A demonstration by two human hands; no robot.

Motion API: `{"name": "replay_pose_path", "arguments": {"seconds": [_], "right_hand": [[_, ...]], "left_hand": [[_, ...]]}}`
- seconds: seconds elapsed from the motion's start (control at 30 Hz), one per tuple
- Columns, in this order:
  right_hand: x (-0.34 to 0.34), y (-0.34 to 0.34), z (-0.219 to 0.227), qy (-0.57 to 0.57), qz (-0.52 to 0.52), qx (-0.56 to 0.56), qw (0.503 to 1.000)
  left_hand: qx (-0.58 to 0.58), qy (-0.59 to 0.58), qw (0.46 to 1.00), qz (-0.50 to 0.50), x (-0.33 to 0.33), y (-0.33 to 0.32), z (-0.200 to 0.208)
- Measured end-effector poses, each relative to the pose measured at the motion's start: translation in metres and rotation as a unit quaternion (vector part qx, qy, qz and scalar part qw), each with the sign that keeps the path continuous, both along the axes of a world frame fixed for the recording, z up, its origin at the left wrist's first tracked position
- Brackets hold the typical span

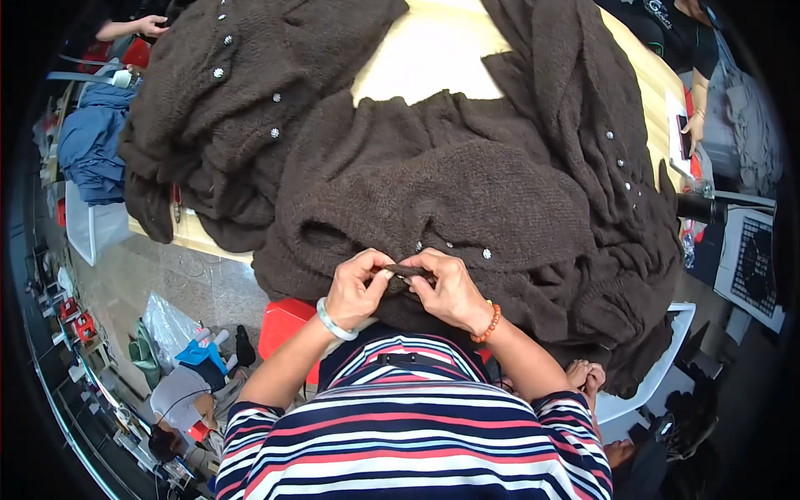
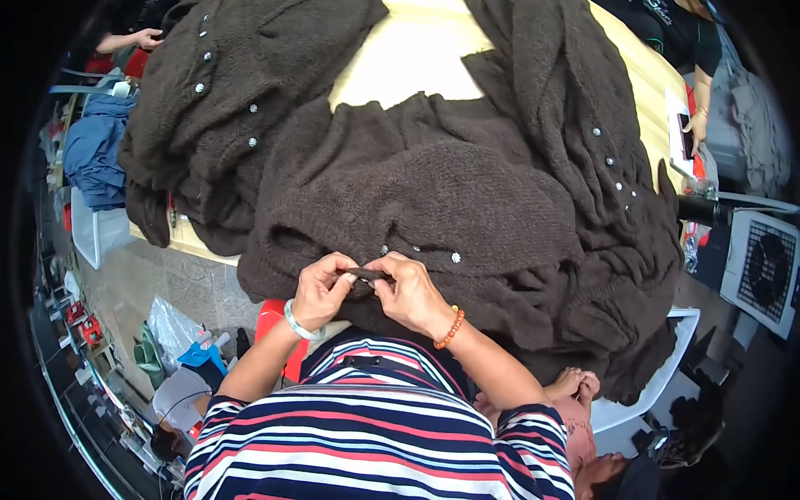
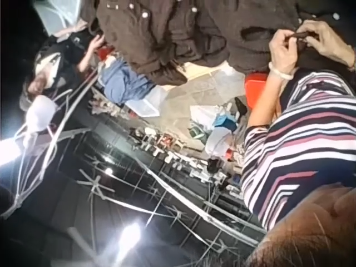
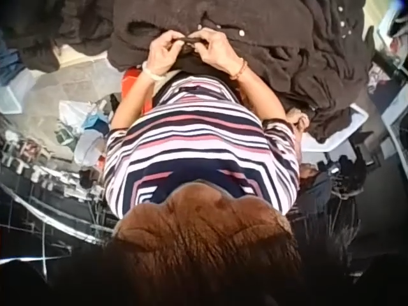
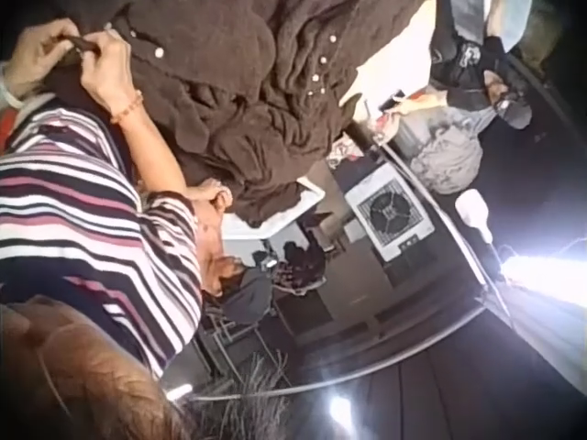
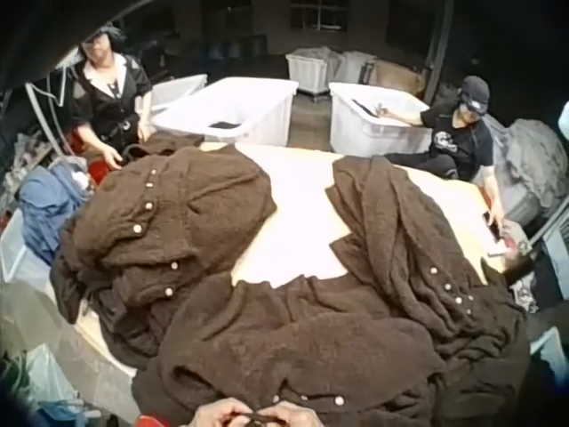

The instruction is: Trimming loose threads and excess fabric from brown sweaters using scissors.

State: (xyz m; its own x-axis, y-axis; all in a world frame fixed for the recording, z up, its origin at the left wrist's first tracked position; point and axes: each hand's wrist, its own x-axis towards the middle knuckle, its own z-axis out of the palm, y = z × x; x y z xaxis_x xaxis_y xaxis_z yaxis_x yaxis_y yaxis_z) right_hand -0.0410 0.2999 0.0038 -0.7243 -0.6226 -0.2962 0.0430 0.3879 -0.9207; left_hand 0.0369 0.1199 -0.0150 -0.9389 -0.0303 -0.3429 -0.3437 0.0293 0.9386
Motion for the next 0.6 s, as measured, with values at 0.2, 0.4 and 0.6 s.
{"name": "replay_pose_path", "arguments": {"seconds": [0.2,0.4,0.6], "right_hand": [[-0.002,0.008,0.000,-0.079,0.056,-0.018,0.995],[-0.013,0.021,0.018,0.060,0.039,-0.037,0.997],[-0.015,0.005,0.028,0.166,0.149,0.117,0.968]], "left_hand": [[0.043,-0.011,0.997,-0.066,0.003,-0.008,0.002],[-0.295,0.144,0.934,0.140,0.031,-0.020,0.033],[-0.182,-0.062,0.954,0.229,0.032,-0.047,-0.043]]}}
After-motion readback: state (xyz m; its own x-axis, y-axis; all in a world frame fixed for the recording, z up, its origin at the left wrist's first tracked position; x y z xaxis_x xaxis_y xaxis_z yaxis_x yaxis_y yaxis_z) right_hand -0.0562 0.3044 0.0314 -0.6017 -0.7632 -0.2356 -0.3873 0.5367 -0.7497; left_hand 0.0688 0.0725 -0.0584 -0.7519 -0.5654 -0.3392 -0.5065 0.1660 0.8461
